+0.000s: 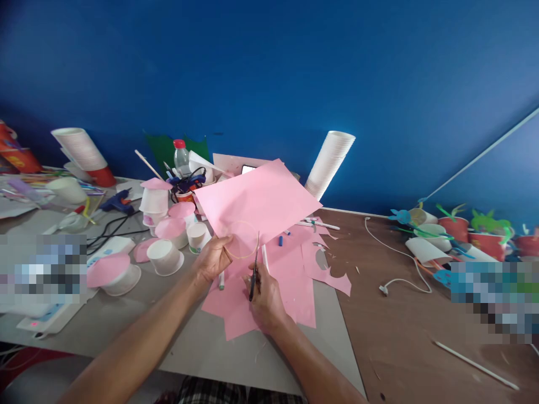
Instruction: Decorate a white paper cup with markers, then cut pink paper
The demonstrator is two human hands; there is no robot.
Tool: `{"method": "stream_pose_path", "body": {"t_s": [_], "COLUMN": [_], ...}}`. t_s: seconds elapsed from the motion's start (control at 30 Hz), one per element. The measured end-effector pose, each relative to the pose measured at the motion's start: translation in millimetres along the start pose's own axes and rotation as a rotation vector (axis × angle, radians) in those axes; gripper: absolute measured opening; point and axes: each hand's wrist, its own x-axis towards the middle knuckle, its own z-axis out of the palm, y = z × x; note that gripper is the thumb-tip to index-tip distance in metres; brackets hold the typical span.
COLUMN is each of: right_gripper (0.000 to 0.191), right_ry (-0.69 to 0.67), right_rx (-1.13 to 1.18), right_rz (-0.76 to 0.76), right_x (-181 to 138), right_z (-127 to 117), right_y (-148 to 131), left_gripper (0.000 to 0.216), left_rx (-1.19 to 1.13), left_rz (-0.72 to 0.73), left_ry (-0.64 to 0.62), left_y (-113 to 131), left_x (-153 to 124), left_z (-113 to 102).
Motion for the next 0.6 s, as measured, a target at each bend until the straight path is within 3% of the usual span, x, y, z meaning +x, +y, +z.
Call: {"method": "stream_pose_path", "body": {"t_s": [0.6], "right_gripper": [0.021], "right_ry": [-0.044], "right_rx": [-0.052], "right_rz": [-0.029], "right_x": [-0.2], "right_z": [-0.6], "right_y": [6.9], "left_gripper": [0.035], "left_rx": [0.014], "left_rz": [0.004], "left_ry": [0.008], "left_y": [5.8], "left_x": [1.4], "left_z": [0.2]}}
